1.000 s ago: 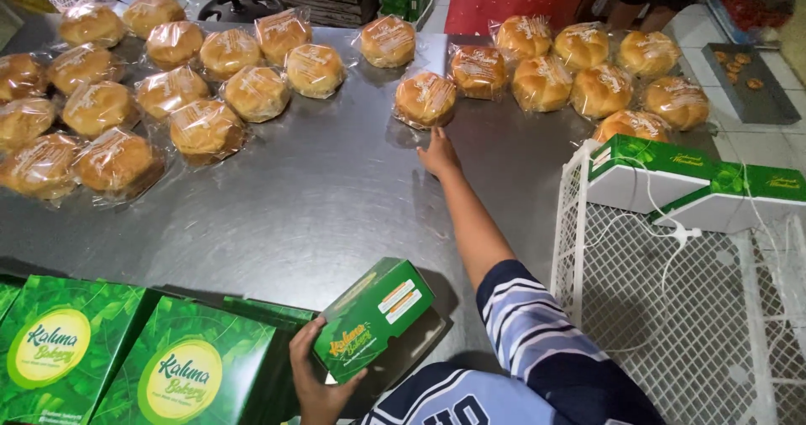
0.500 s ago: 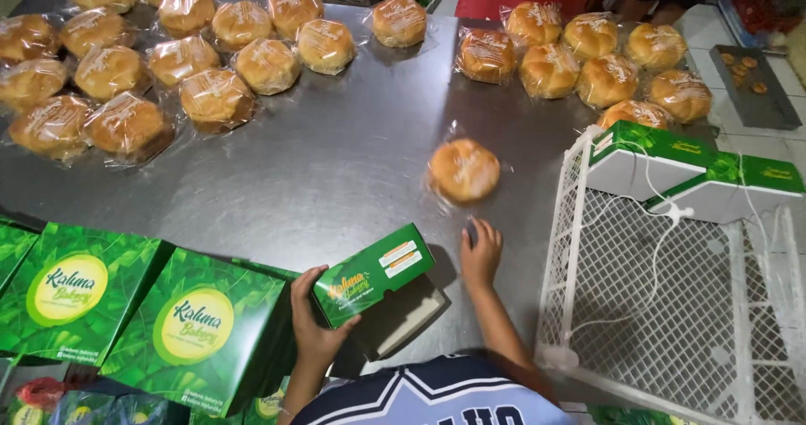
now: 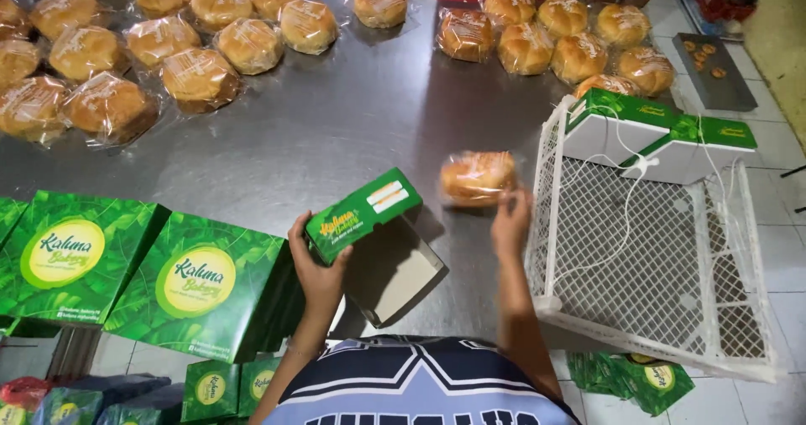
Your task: The person places packaged bread rolls into cardboard boxes and stacks the boxes on a table or in a metal crate.
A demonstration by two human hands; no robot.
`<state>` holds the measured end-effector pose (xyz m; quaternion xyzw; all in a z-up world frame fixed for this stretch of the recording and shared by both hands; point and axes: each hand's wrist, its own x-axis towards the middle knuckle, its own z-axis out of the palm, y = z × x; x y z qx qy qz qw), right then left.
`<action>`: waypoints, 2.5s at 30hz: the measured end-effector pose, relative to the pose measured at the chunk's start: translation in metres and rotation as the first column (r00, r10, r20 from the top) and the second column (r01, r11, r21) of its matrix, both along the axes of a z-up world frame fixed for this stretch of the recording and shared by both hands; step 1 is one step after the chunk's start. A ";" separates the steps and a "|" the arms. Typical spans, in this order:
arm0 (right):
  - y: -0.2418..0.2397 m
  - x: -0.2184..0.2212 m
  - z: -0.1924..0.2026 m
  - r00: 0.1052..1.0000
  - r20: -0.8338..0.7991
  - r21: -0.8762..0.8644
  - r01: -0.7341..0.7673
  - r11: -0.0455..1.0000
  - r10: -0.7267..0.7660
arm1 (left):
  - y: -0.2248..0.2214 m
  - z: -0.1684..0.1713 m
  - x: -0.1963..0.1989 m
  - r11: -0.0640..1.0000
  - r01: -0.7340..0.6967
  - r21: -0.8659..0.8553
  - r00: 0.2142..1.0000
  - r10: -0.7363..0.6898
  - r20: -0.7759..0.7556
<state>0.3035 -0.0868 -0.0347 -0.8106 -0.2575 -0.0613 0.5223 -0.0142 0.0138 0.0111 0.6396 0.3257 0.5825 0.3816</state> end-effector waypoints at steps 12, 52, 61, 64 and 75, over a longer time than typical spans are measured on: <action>-0.095 -0.018 0.064 0.711 -0.520 0.663 -0.012 0.748 0.473 | 0.019 0.008 0.032 0.989 -0.057 -0.136 0.997 0.064 0.050; -0.055 -0.046 0.004 0.643 -0.370 -0.069 -0.739 0.670 0.671 | -0.035 -0.064 0.023 0.909 0.048 -0.413 0.883 -0.232 -0.409; -0.048 -0.034 -0.010 0.435 -0.759 0.140 -0.618 0.773 0.485 | -0.036 -0.105 0.015 0.838 -0.067 -0.541 0.954 -0.105 -0.282; -0.047 -0.065 0.015 0.432 -0.757 0.098 -0.667 0.739 0.490 | -0.049 -0.087 0.030 0.681 0.040 -0.731 0.895 -0.349 -0.276; -0.029 -0.092 -0.020 0.776 -0.460 -0.287 -0.590 0.755 0.431 | -0.044 -0.077 0.038 0.959 -0.123 -0.256 0.660 -0.114 -0.743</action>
